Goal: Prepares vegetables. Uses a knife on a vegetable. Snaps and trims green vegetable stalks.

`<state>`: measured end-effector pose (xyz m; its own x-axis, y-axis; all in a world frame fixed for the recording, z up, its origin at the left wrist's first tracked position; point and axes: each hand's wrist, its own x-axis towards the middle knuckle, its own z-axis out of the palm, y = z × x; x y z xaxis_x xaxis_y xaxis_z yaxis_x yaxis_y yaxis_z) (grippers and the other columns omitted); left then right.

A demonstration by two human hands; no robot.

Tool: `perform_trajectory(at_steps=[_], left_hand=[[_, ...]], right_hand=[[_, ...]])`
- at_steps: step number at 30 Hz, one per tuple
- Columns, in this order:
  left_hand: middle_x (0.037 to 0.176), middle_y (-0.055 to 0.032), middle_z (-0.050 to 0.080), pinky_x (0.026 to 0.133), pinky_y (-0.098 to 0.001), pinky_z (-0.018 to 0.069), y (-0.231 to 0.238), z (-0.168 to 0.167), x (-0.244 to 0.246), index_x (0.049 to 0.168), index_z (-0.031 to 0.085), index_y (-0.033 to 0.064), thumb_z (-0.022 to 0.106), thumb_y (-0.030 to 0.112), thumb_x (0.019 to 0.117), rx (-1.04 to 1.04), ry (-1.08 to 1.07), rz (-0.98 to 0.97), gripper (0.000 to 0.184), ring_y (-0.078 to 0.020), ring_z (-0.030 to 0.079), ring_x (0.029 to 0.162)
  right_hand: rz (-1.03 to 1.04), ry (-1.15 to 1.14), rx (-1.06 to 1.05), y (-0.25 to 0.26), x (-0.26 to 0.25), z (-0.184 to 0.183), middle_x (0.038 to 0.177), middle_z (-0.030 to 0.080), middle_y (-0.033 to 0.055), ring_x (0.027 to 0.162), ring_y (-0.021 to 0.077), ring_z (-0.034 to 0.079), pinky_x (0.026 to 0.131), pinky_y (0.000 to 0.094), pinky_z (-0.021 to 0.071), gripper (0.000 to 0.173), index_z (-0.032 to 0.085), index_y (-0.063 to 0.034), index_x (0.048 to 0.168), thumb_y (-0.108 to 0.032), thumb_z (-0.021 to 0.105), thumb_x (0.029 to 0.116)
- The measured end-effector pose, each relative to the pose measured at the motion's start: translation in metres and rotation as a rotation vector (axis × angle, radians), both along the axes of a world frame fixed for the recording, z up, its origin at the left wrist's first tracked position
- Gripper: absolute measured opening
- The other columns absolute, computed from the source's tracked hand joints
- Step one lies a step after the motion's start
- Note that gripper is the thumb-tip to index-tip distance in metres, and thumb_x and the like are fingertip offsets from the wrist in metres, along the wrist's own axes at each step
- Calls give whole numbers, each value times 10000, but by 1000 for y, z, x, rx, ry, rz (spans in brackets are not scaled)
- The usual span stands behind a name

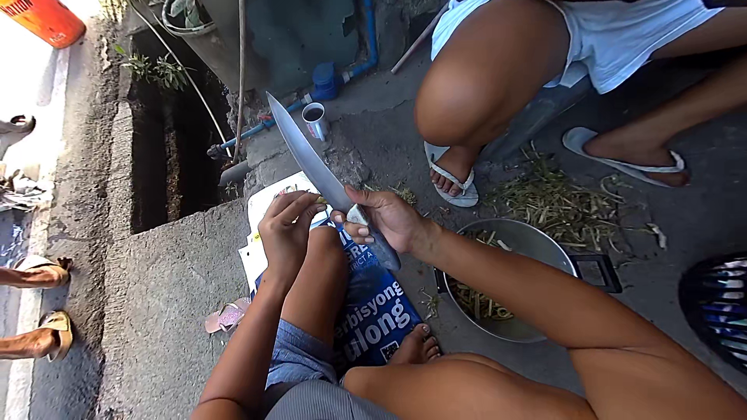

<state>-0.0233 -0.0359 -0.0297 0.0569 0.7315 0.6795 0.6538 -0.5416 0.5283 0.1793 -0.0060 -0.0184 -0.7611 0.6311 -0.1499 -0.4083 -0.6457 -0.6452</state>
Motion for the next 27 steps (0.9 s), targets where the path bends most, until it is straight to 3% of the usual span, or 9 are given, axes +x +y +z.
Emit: perform_trajectory(at_steps=[8, 16, 21, 25, 27], left_hand=[[1033, -46, 737, 933, -245, 555, 6, -14, -3, 967, 780, 11, 748, 14, 898, 72, -215, -102, 76, -85, 682, 1022], [1056, 39, 726, 901, -247, 571, 5, -18, -9, 965, 795, 100, 728, 23, 914, -125, -475, -172, 114, -65, 674, 1012], [1030, 46, 732, 839, -259, 587, 5, -10, -16, 932, 786, 128, 713, 48, 925, -228, -636, -153, 109, -69, 685, 940], [1014, 35, 746, 843, -284, 602, 4, -10, -21, 943, 791, 124, 700, 41, 931, -277, -696, -156, 124, -85, 702, 917], [1016, 22, 758, 863, -308, 607, 4, -11, -24, 985, 792, 119, 689, 41, 943, -284, -705, -163, 136, -106, 718, 926]], right_hand=[[4, 13, 10, 8, -8, -5, 747, 610, 23, 497, 36, 510, 480, 150, 447, 536, 607, -56, 1002, -437, 248, 1117], [-9, -43, 29, 9, -17, -8, 741, 608, 18, 497, 32, 507, 471, 146, 437, 482, 609, -56, 989, -402, 301, 1122], [-34, -99, -26, 16, -17, -23, 722, 588, 11, 492, 35, 494, 471, 150, 429, 473, 608, -59, 956, -407, 332, 1119], [-68, -145, -52, 21, -16, -33, 752, 598, 16, 492, 35, 492, 463, 152, 426, 430, 600, -55, 995, -394, 365, 1116], [-80, -187, -51, 23, -16, -39, 714, 573, 4, 479, 37, 474, 456, 157, 416, 441, 606, -62, 958, -411, 383, 1108]])
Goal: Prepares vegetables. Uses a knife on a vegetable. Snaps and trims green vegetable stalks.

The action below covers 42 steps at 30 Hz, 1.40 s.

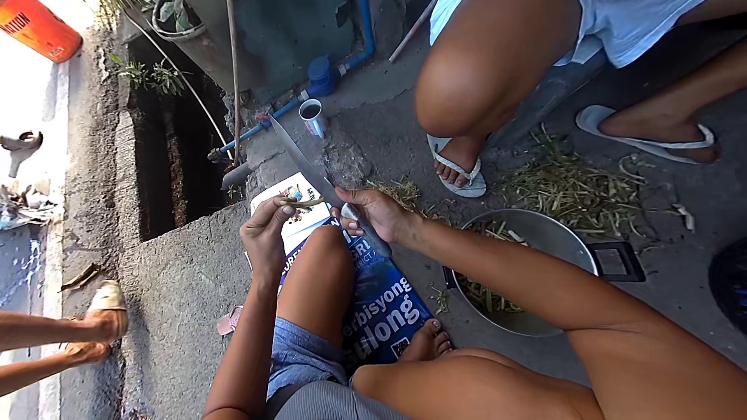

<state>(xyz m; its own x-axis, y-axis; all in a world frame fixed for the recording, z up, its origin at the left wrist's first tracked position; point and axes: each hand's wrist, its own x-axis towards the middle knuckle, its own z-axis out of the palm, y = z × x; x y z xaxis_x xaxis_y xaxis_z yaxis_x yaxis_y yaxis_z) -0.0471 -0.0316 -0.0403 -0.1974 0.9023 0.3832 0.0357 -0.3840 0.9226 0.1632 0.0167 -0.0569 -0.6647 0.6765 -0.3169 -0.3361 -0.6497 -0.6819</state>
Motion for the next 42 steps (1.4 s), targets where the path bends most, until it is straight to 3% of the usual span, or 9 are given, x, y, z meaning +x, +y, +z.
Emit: perform_trajectory(at_steps=[3, 15, 25, 28, 31, 32, 36, 39, 42], left_hand=[[1016, -2, 763, 854, -318, 619, 1, 3, -5, 1010, 777, 105, 643, 24, 969, -9, -9, -7, 161, -129, 733, 931], [965, 22, 759, 875, -301, 612, 6, 24, -48, 1016, 745, 109, 549, -2, 1009, 63, -25, 120, 225, -114, 729, 914], [968, 56, 734, 855, -249, 601, 6, 43, -69, 1061, 682, 121, 523, 58, 1051, 67, -4, 244, 171, -66, 712, 887], [1003, 56, 738, 872, -256, 598, 7, 39, -59, 1110, 698, 116, 547, 70, 1043, 40, -9, 182, 171, -68, 711, 908], [1009, 23, 743, 877, -260, 600, 9, 39, -49, 1146, 698, 70, 539, 47, 1042, 18, -39, 116, 191, -89, 719, 927], [1008, 20, 744, 882, -262, 599, 10, 40, -46, 1150, 698, 68, 539, 56, 1045, 12, -50, 98, 191, -91, 719, 932], [1051, 1, 733, 906, -280, 590, 13, 44, -36, 1198, 687, 57, 526, 105, 1061, -4, -99, 50, 217, -106, 710, 959], [1093, 2, 723, 926, -296, 583, 18, 47, -25, 1253, 664, 53, 520, 130, 1069, -2, -109, 32, 246, -110, 703, 990], [1088, 33, 713, 917, -273, 576, 22, 51, -9, 1287, 649, 69, 529, 130, 1066, 23, -90, -9, 259, -82, 692, 976]], right_hand=[[-19, -60, -25, 5, -1, -11, 658, 553, -2, 462, 43, 467, 447, 163, 407, 466, 607, -67, 892, -435, 410, 1098], [-156, -284, -103, 30, 20, -73, 650, 550, -24, 428, 33, 427, 412, 174, 390, 446, 596, -101, 897, -508, 499, 1050], [-135, -491, -110, 43, 34, -97, 735, 578, 8, 476, 62, 463, 449, 197, 417, 341, 610, -60, 1092, -392, 538, 1066], [-130, -569, -17, 47, 36, -90, 763, 614, 31, 477, 58, 463, 451, 194, 404, 340, 601, -50, 1225, -349, 539, 1075], [-176, -602, 104, 48, 42, -74, 780, 632, 47, 455, 45, 430, 421, 179, 367, 501, 427, -101, 1488, -355, 548, 1073], [-196, -578, 141, 48, 44, -68, 783, 628, 38, 456, 38, 426, 421, 173, 365, 486, 451, -107, 1482, -355, 545, 1075], [-171, -352, 301, 34, 44, -18, 790, 628, -30, 467, 7, 440, 433, 155, 391, 293, 644, -117, 1223, -317, 468, 1101], [-80, -124, 423, 20, 36, 14, 838, 639, -13, 482, 14, 467, 442, 156, 420, 355, 606, -122, 1356, -283, 421, 1100], [-56, 40, 493, 7, 23, 36, 805, 629, 4, 446, 4, 441, 406, 145, 400, 397, 598, -124, 1370, -334, 456, 1064]])
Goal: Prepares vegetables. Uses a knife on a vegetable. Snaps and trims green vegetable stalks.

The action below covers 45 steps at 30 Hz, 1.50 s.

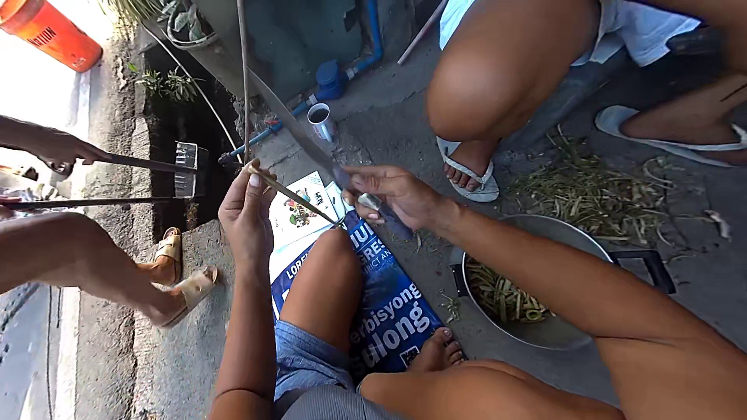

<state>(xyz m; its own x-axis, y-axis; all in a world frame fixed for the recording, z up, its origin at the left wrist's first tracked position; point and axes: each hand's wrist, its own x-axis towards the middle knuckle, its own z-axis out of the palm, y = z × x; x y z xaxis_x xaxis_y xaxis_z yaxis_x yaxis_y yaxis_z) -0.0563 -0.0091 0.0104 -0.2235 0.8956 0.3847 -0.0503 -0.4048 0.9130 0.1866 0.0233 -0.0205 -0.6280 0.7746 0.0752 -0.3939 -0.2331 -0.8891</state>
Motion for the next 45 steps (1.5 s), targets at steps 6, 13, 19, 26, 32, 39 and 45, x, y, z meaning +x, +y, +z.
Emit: perform_trajectory(at_steps=[6, 13, 19, 26, 32, 39, 45], left_hand=[[1095, 11, 728, 891, -303, 599, 2, 6, 40, 1206, 698, 93, 631, 116, 1017, 109, 22, -43, 202, -106, 707, 962], [1128, 48, 722, 890, -241, 591, -5, 11, 76, 1163, 725, 78, 657, 66, 995, 357, 204, 0, 182, -51, 693, 999], [1160, -13, 702, 895, -233, 588, -6, 13, 83, 1161, 728, 2, 663, 29, 983, 452, 317, 43, 191, -73, 682, 1037], [1149, -46, 713, 932, -246, 574, -7, 14, 86, 1127, 745, -19, 672, -6, 966, 530, 421, 117, 178, -84, 680, 1063], [1132, -59, 721, 935, -247, 573, -8, 12, 87, 1125, 753, -15, 688, -8, 955, 590, 462, 163, 183, -95, 685, 1063], [1135, -34, 728, 936, -261, 579, -9, 10, 87, 1121, 753, -1, 684, 32, 971, 607, 414, 202, 168, -98, 691, 1066], [1127, 9, 728, 906, -322, 603, -8, 14, 66, 1148, 730, 95, 611, 119, 1032, 482, 227, 72, 168, -124, 705, 1016]], right_hand=[[-63, 68, 133, -20, -6, 53, 798, 591, 21, 508, 31, 457, 442, 159, 406, 404, 546, -23, 1438, -148, 496, 1057], [-130, 30, 237, -36, 11, 74, 809, 634, 40, 505, 25, 449, 444, 153, 398, 368, 607, -7, 1395, -98, 547, 1043], [-123, 86, 204, -38, 21, 75, 776, 632, 38, 506, 21, 468, 446, 142, 408, 342, 636, -5, 1362, -89, 547, 1042], [-142, 61, 201, -41, 26, 77, 769, 620, 28, 509, 21, 472, 450, 142, 418, 336, 651, -19, 1354, -106, 548, 1045], [-96, 116, 123, -42, 27, 74, 808, 601, 18, 520, 30, 478, 457, 149, 427, 322, 659, -70, 1329, -148, 497, 1062], [-28, 173, -49, -43, 25, 71, 814, 573, 11, 506, 32, 484, 456, 149, 447, 326, 637, -123, 1322, -239, 450, 1082], [-107, 85, -165, -23, 26, 48, 826, 593, -6, 476, 19, 464, 422, 148, 430, 327, 621, -146, 1345, -270, 446, 1098]])
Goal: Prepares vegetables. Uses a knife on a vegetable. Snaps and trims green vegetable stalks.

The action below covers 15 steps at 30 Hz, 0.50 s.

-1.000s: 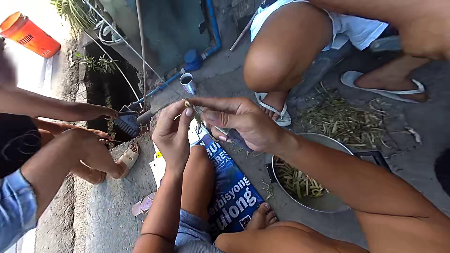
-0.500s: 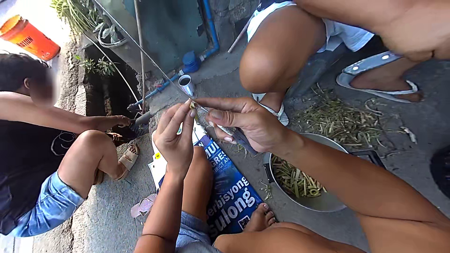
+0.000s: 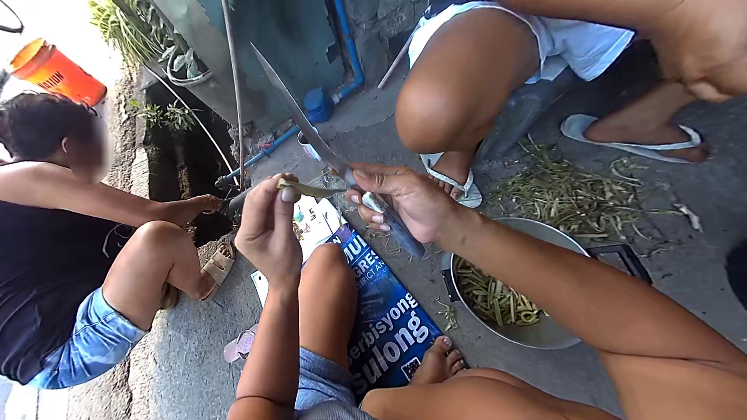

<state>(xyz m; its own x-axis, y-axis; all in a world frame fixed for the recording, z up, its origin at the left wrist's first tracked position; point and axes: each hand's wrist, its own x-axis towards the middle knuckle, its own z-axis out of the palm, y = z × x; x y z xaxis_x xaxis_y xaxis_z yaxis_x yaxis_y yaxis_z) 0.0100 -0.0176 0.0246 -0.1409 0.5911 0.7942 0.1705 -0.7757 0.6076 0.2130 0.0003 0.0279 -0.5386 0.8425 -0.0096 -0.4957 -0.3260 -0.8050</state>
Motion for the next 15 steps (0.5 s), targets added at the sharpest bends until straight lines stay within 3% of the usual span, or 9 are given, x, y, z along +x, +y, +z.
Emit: perform_trajectory(at_steps=[2, 5, 8, 11, 15], left_hand=[[1108, 21, 732, 909, -326, 604, 0, 5, -9, 1159, 714, 107, 585, 124, 1044, -57, -61, -45, 174, -124, 712, 999], [1091, 21, 725, 853, -270, 606, -1, 14, -26, 1144, 695, 121, 556, 128, 1054, -170, -168, -93, 166, -104, 708, 981], [1096, 13, 720, 836, -254, 599, -1, 17, -44, 1166, 669, 131, 508, 119, 1071, -268, -272, -143, 188, -95, 705, 968], [1070, 11, 731, 865, -276, 601, 0, 13, -50, 1154, 692, 135, 508, 110, 1069, -300, -313, -149, 204, -102, 711, 954], [1047, 9, 745, 844, -258, 605, 0, 5, -38, 1127, 733, 123, 564, 90, 1042, -308, -301, -178, 192, -90, 716, 934]], right_hand=[[-36, -86, -40, 10, 1, -15, 787, 583, -19, 456, 16, 437, 404, 150, 399, 324, 632, -151, 1336, -289, 465, 1095], [-83, -284, -45, 30, 6, -48, 683, 515, -42, 414, 5, 376, 378, 147, 355, 268, 651, -156, 1224, -321, 503, 1073], [-110, -478, -84, 40, 14, -61, 765, 525, -4, 460, 43, 405, 417, 176, 380, 338, 623, -102, 1354, -276, 537, 1078], [-96, -422, -28, 27, 13, -44, 796, 539, -7, 496, 39, 434, 450, 167, 402, 322, 603, -86, 1349, -252, 484, 1100], [-45, -209, 272, -3, -1, -3, 793, 584, -3, 539, 33, 485, 493, 164, 433, 384, 565, -84, 1432, -181, 482, 1070]])
